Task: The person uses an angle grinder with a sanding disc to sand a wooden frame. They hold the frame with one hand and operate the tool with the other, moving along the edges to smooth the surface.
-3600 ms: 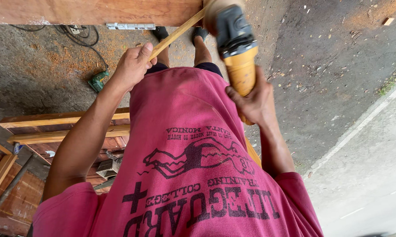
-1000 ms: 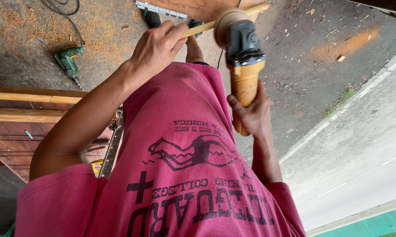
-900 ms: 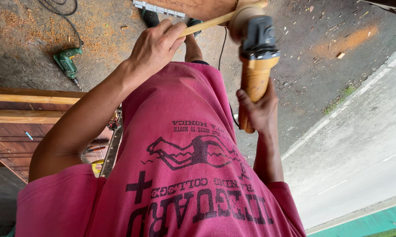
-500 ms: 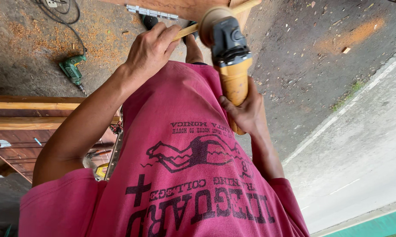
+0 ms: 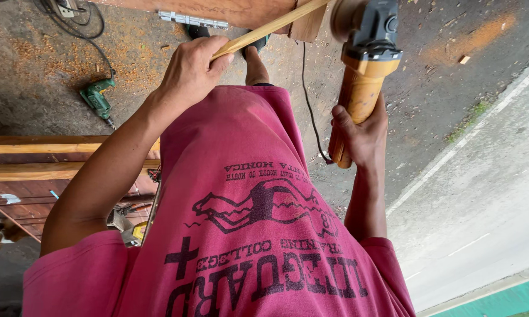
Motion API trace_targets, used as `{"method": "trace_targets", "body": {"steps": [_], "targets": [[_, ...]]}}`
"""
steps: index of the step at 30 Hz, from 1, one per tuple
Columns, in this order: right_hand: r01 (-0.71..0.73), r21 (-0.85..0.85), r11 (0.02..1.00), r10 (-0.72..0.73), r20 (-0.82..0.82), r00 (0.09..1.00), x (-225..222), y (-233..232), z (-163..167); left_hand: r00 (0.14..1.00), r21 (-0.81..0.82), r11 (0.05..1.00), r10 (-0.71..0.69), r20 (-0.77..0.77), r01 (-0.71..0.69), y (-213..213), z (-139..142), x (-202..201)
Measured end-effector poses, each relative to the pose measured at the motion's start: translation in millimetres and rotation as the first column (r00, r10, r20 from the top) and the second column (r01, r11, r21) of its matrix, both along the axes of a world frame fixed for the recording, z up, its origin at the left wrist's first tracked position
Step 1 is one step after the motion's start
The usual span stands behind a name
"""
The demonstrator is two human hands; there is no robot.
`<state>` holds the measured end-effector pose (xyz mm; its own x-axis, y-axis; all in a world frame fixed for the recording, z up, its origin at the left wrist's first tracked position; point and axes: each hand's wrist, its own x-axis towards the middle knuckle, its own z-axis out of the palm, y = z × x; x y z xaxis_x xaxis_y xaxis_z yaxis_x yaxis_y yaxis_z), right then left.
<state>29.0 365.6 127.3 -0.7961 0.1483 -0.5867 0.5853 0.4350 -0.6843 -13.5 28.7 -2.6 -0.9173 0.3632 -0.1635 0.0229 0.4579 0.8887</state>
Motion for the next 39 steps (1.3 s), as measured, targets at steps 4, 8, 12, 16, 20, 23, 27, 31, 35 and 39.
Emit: {"method": "trace_targets", "body": {"steps": [4, 8, 12, 16, 20, 23, 27, 31, 35, 39], "targets": [[-0.147, 0.033, 0.989, 0.147, -0.002, 0.989, 12, -8, -2, 0.999, 0.013, 1.000, 0.012, 0.050, -0.013, 2, 13, -7], [-0.290, 0.105, 0.951, 0.282, 0.090, 0.955, 5, -1, 4, 0.999, -0.005, 1.000, 0.008, 0.052, -0.007, 29, 15, -11], [-0.351, 0.101, 0.931, 0.337, 0.134, 0.932, 4, -36, 4, 0.995, -0.034, 0.999, 0.021, 0.099, -0.017, 15, 16, -10], [-0.315, 0.127, 0.941, 0.296, 0.143, 0.944, 2, -40, 3, 0.998, 0.009, 1.000, 0.007, 0.062, -0.008, 0, 7, -1], [-0.186, 0.169, 0.968, 0.168, 0.115, 0.979, -12, -1, -7, 0.999, -0.019, 1.000, -0.008, 0.045, 0.009, -1, 4, -3], [-0.034, 0.105, 0.994, 0.025, 0.089, 0.996, -13, 18, -5, 0.992, -0.047, 0.998, -0.028, 0.124, 0.034, 0, 6, -5], [-0.026, 0.062, 0.998, 0.023, 0.043, 0.999, -7, 18, -2, 0.943, -0.051, 0.997, -0.033, 0.332, 0.053, -2, 5, -5], [-0.198, 0.130, 0.972, 0.198, 0.013, 0.980, 1, 1, -5, 0.921, 0.060, 0.998, -0.053, 0.386, 0.032, -2, 1, -6], [-0.329, 0.115, 0.937, 0.321, 0.083, 0.943, 5, -23, -6, 0.909, 0.162, 0.987, -0.063, 0.413, -0.005, -3, -1, -6], [-0.394, 0.033, 0.918, 0.388, 0.116, 0.914, 2, -41, 0, 0.915, 0.177, 0.984, -0.062, 0.398, -0.011, -2, -2, -4]]}}
